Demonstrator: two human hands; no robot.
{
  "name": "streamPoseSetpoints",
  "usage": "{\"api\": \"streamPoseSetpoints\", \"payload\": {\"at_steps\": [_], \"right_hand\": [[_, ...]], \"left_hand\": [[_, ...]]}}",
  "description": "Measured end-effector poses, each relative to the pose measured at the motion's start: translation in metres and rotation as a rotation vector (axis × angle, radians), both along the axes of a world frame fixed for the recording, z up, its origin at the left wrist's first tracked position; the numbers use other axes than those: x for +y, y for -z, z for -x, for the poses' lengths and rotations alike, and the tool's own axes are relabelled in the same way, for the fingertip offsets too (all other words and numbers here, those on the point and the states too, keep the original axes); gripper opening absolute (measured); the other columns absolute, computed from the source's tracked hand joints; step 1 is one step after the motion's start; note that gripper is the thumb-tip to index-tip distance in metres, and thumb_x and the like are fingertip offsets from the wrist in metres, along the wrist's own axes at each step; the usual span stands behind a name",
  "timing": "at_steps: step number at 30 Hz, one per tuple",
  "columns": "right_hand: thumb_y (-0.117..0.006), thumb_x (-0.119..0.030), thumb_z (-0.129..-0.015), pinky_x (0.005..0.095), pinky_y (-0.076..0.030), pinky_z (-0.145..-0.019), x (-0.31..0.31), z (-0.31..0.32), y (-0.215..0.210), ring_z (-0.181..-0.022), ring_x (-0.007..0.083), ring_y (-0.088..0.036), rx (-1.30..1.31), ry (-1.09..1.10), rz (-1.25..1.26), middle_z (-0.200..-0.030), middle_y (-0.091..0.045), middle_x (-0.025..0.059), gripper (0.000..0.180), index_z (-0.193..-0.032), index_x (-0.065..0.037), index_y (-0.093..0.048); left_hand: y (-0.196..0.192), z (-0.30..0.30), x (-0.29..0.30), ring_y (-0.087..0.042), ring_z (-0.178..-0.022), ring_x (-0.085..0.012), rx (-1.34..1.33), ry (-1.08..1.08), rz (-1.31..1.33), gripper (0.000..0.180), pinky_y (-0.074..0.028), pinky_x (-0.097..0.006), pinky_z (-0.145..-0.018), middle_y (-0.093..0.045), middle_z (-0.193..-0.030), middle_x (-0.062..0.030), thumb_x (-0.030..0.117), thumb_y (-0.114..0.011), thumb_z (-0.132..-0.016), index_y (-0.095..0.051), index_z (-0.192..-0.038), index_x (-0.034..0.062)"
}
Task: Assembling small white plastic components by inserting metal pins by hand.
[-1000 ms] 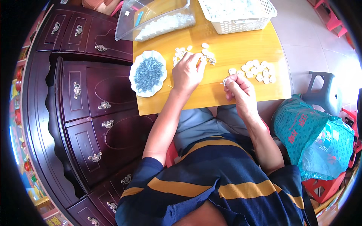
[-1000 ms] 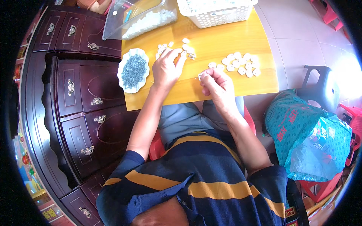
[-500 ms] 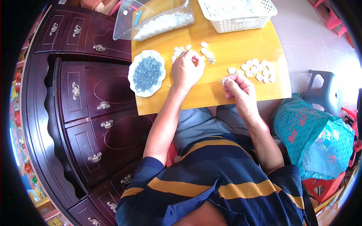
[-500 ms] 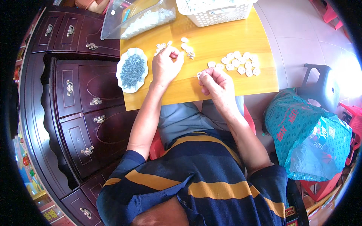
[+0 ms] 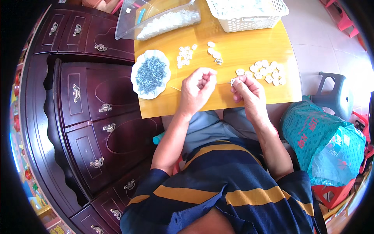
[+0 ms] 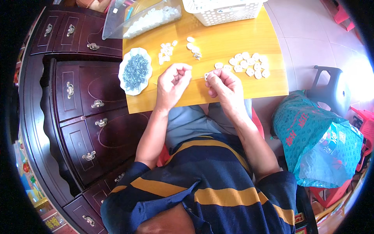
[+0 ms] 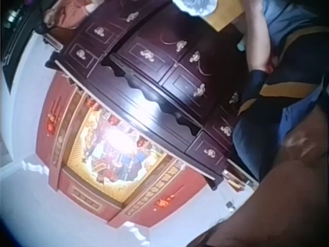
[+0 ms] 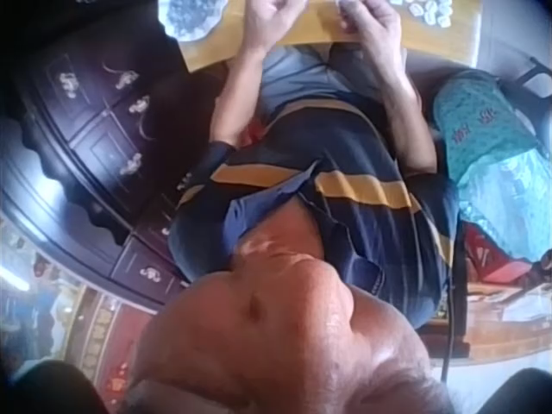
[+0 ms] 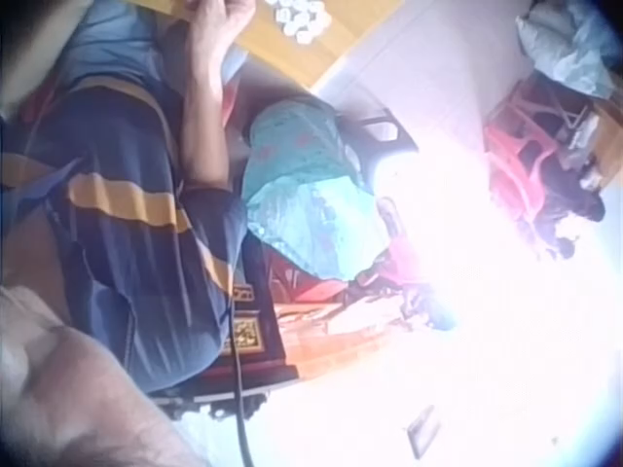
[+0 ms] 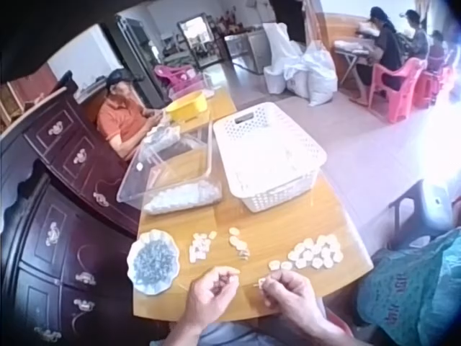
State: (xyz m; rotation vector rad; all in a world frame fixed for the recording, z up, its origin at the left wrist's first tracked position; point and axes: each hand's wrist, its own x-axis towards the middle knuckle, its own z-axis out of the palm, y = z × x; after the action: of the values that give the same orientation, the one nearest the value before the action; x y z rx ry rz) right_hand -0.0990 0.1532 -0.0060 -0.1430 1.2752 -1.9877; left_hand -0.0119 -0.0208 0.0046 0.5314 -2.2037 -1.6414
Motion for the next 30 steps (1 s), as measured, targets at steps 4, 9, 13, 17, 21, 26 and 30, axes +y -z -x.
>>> {"api": "streamPoseSetpoints", "payload": {"at_steps": [4, 9, 13, 17, 21, 26, 30], "right_hand": [[-0.065, -0.02, -0.103, 0.0201, -0.045, -0.066, 0.0, 0.0, 0.002, -0.068, 0.0038, -0.055, 0.002, 0.008, -0.012, -0.084, -0.065, -0.0021, 0.014, -0.098, -0.007, -0.067], [-0.066, -0.021, -0.103, 0.0194, -0.045, -0.065, 0.0, -0.001, 0.002, -0.068, 0.0033, -0.055, 0.033, -0.012, -0.03, -0.084, -0.065, -0.0024, 0.015, -0.098, -0.007, -0.067], [-0.066, -0.022, -0.103, 0.0187, -0.045, -0.065, 0.0, -0.001, 0.002, -0.068, 0.003, -0.056, 0.036, -0.021, -0.039, -0.084, -0.065, -0.0025, 0.016, -0.098, -0.007, -0.067], [-0.065, -0.022, -0.103, 0.0187, -0.045, -0.065, 0.001, -0.001, 0.004, -0.068, 0.0029, -0.056, 0.038, -0.027, -0.025, -0.084, -0.065, -0.0024, 0.016, -0.098, -0.007, -0.067], [-0.065, -0.022, -0.103, 0.0186, -0.045, -0.064, 0.0, -0.001, 0.005, -0.068, 0.0027, -0.055, 0.053, -0.036, -0.03, -0.084, -0.066, -0.0025, 0.017, -0.098, -0.006, -0.067], [-0.066, -0.021, -0.103, 0.0184, -0.045, -0.063, 0.0, -0.002, 0.005, -0.068, 0.0023, -0.055, 0.058, -0.043, -0.033, -0.084, -0.066, -0.0027, 0.017, -0.098, -0.006, -0.069], [-0.067, -0.021, -0.103, 0.0176, -0.045, -0.063, -0.001, -0.004, 0.004, -0.068, 0.002, -0.055, 0.024, -0.061, -0.018, -0.083, -0.067, -0.0028, 0.017, -0.099, -0.005, -0.07]], "left_hand": [[-0.013, -0.009, 0.014, -0.063, -0.08, -0.0044, 0.026, 0.047, -0.125, 0.02, -0.053, -0.02, -0.073, -0.067, -0.092, 0.0001, -0.004, -0.07, -0.094, -0.065, -0.114, -0.002], [-0.016, -0.009, 0.018, -0.065, -0.087, -0.007, 0.033, 0.082, -0.108, 0.023, -0.054, -0.022, -0.081, -0.068, -0.098, -0.0026, -0.006, -0.069, -0.095, -0.063, -0.117, -0.0034], [-0.018, -0.009, 0.021, -0.066, -0.087, -0.0073, 0.008, 0.092, -0.09, 0.024, -0.055, -0.022, -0.08, -0.069, -0.098, -0.0023, -0.006, -0.07, -0.093, -0.063, -0.116, -0.0031], [-0.014, -0.006, 0.024, -0.067, -0.078, -0.0055, 0.035, 0.053, -0.048, 0.021, -0.056, -0.022, -0.071, -0.071, -0.089, -0.0015, -0.002, -0.075, -0.091, -0.068, -0.11, 0.0], [-0.01, -0.006, 0.023, -0.067, -0.077, -0.0064, 0.042, 0.057, -0.052, 0.022, -0.056, -0.023, -0.071, -0.071, -0.088, -0.0021, -0.002, -0.075, -0.09, -0.068, -0.11, -0.0002], [-0.016, -0.005, 0.023, -0.07, -0.078, -0.0086, 0.017, 0.105, 0.0, 0.022, -0.057, -0.024, -0.072, -0.074, -0.09, -0.0038, -0.001, -0.076, -0.09, -0.069, -0.111, -0.0005], [-0.016, -0.004, 0.022, -0.07, -0.08, -0.0088, 0.013, 0.116, -0.007, 0.022, -0.057, -0.024, -0.072, -0.074, -0.091, -0.0038, -0.001, -0.076, -0.09, -0.069, -0.111, -0.0005]]}}
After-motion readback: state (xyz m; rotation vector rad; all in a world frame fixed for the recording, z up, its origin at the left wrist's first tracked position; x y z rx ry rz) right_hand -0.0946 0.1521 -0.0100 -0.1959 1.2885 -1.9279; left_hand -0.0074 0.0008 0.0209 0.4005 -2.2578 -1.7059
